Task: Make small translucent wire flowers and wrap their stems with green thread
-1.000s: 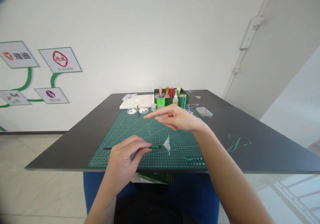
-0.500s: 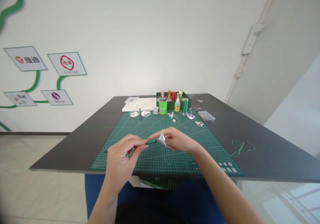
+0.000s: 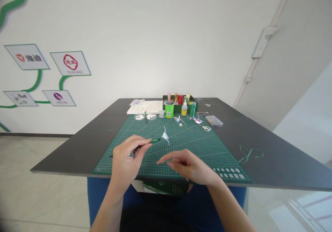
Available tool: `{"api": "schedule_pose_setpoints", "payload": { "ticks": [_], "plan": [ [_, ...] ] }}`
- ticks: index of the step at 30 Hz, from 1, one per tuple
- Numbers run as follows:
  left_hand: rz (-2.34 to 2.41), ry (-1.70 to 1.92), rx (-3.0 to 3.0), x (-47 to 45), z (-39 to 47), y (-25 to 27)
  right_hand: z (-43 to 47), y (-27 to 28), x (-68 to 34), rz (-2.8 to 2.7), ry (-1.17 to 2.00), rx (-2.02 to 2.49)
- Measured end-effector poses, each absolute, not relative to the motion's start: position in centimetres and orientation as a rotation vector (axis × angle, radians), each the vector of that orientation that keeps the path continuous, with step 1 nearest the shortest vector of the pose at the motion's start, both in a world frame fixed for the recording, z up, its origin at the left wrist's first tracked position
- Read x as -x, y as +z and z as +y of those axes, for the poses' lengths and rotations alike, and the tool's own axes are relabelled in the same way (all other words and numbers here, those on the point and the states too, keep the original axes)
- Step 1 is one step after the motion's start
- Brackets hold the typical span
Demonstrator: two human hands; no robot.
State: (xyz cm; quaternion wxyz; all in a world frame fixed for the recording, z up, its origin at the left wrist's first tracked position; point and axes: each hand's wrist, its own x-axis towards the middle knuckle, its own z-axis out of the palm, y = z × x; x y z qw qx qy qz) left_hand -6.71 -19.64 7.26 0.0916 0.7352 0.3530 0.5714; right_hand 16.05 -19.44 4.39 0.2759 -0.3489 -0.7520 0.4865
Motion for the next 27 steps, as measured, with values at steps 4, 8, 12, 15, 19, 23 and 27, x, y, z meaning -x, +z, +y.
{"api": "schedule_pose_setpoints", "payload": {
  "ticks": [4, 8, 12, 15, 19, 23, 27],
  "plan": [
    [1.042, 1.679, -2.201, 6.7, -19.8, 7.2, -21.2, 4.8, -16.3, -2.017, 1.216, 0.963],
    [1.06, 1.682, -2.233, 6.7, -20.0, 7.1, -23.0, 6.2, -15.9, -2.051, 1.121, 0.908],
    [1.088, 1.692, -2.265, 6.6, -20.0, 6.9, -24.3, 7.7, -15.7, -2.099, 1.067, 0.879],
    [1.081, 1.665, -2.295, 6.5, -19.9, 6.8, -24.7, 8.7, -16.1, -2.107, 1.017, 0.839],
    [1.042, 1.616, -2.324, 6.4, -19.9, 6.6, -24.4, 10.2, -16.8, -2.141, 1.002, 0.795],
    [0.996, 1.546, -2.328, 6.2, -20.2, 6.7, -23.0, 11.7, -17.2, -2.222, 1.096, 0.596],
    [0.967, 1.482, -2.333, 6.0, -20.7, 7.1, -21.3, 13.6, -17.2, -2.256, 1.077, 0.515]
  ]
}}
